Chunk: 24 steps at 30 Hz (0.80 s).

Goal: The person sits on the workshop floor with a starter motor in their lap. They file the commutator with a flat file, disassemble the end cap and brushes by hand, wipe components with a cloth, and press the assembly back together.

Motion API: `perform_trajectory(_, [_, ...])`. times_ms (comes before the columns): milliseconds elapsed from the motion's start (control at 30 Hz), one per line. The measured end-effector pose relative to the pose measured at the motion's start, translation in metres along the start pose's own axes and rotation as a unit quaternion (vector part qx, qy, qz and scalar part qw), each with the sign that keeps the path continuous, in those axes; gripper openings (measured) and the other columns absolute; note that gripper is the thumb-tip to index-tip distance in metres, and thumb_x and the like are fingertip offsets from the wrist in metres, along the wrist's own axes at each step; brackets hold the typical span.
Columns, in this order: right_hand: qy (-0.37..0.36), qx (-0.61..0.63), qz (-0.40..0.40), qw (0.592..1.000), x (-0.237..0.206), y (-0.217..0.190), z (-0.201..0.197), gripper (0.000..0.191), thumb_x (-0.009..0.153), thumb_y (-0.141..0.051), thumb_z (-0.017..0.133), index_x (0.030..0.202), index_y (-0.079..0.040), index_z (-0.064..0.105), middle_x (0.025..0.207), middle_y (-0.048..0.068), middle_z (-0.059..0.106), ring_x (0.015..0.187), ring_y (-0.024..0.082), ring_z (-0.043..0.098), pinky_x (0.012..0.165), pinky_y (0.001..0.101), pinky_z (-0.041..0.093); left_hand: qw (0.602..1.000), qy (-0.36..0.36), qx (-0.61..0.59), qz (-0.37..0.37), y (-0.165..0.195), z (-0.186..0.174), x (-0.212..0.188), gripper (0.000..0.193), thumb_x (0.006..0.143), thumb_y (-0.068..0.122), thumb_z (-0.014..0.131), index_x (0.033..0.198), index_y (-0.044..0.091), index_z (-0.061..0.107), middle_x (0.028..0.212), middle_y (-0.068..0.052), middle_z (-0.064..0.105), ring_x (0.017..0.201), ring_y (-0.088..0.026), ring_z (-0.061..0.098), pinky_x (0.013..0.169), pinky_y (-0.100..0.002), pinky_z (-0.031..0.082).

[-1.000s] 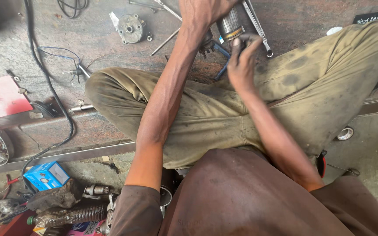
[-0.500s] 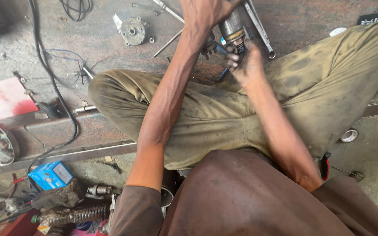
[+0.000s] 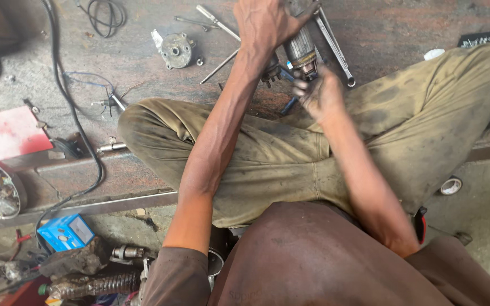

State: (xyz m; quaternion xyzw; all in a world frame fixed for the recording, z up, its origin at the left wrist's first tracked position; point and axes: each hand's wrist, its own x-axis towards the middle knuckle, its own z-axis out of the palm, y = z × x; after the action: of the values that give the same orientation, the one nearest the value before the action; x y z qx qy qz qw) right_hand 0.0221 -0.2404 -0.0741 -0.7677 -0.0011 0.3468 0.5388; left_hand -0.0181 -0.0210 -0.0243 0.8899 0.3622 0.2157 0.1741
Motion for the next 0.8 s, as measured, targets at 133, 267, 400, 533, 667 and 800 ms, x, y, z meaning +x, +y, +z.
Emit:
perform_trajectory(133, [-0.008,-0.1,-0.162,0.982,-0.025,0.0,0.009,0.043,0.121,-0.03,0.055,0.144,0.002,0.038,0.101,0.018,0.054,0.082,0.026,0.049,0.076,0.0425,0.041,0.999,-0.015,-0.038,-0.024,0.002,-0.01,-0.004,0.067,0.063,0.06,0.089,0.116,0.021,0.072,0.111,-0.018,0.064,0.085,-0.036,0.068,0.066,-0.048,0.054])
perform_trajectory(267, [0.012,0.05,-0.059,0.997,-0.013,-0.012,0.025,0.056,0.105,-0.037,0.049,0.15,-0.009,0.032,0.108,0.004,0.062,0.064,0.012,0.047,0.052,0.0301,0.041,0.996,0.052,-0.075,0.018,0.006,-0.027,-0.001,0.086,0.053,0.052,0.095,0.13,0.026,0.064,0.147,-0.034,0.036,0.106,-0.046,0.062,0.078,-0.052,0.057])
perform_trajectory(400, [-0.227,0.376,0.214,0.872,0.006,-0.027,0.019,0.028,0.101,-0.03,0.049,0.11,-0.004,0.051,0.083,0.011,0.066,0.058,0.016,0.053,0.049,0.0314,0.044,0.996,-0.025,-0.069,-0.048,0.014,-0.034,0.005,0.073,0.063,0.058,0.09,0.126,0.026,0.069,0.128,-0.023,0.049,0.103,-0.043,0.064,0.078,-0.053,0.057])
perform_trajectory(533, [-0.014,-0.159,-0.295,0.942,-0.007,-0.013,0.023,0.035,0.113,-0.034,0.047,0.116,0.001,0.042,0.093,0.013,0.06,0.082,0.025,0.062,0.07,0.0397,0.049,0.996,-0.049,-0.037,-0.058,0.014,-0.031,0.005,0.075,0.066,0.064,0.086,0.129,0.027,0.07,0.13,-0.023,0.048,0.1,-0.042,0.064,0.075,-0.054,0.056])
perform_trajectory(667, [0.008,-0.072,-0.188,0.979,-0.003,-0.012,0.032,0.032,0.111,-0.032,0.048,0.118,0.0,0.046,0.104,0.016,0.062,0.096,0.027,0.06,0.081,0.0417,0.046,0.994,-0.074,-0.021,-0.073,0.01,-0.025,0.006,0.079,0.065,0.067,0.085,0.131,0.027,0.068,0.133,-0.024,0.045,0.099,-0.043,0.064,0.072,-0.055,0.056])
perform_trajectory(800, [0.001,-0.085,-0.181,0.98,0.0,-0.02,0.025,0.034,0.109,-0.031,0.05,0.119,0.001,0.045,0.104,0.021,0.063,0.096,0.033,0.062,0.082,0.0464,0.047,0.993,-0.085,-0.023,-0.078,0.012,-0.027,0.009,0.076,0.065,0.066,0.084,0.129,0.028,0.068,0.136,-0.023,0.045,0.102,-0.043,0.064,0.073,-0.055,0.057])
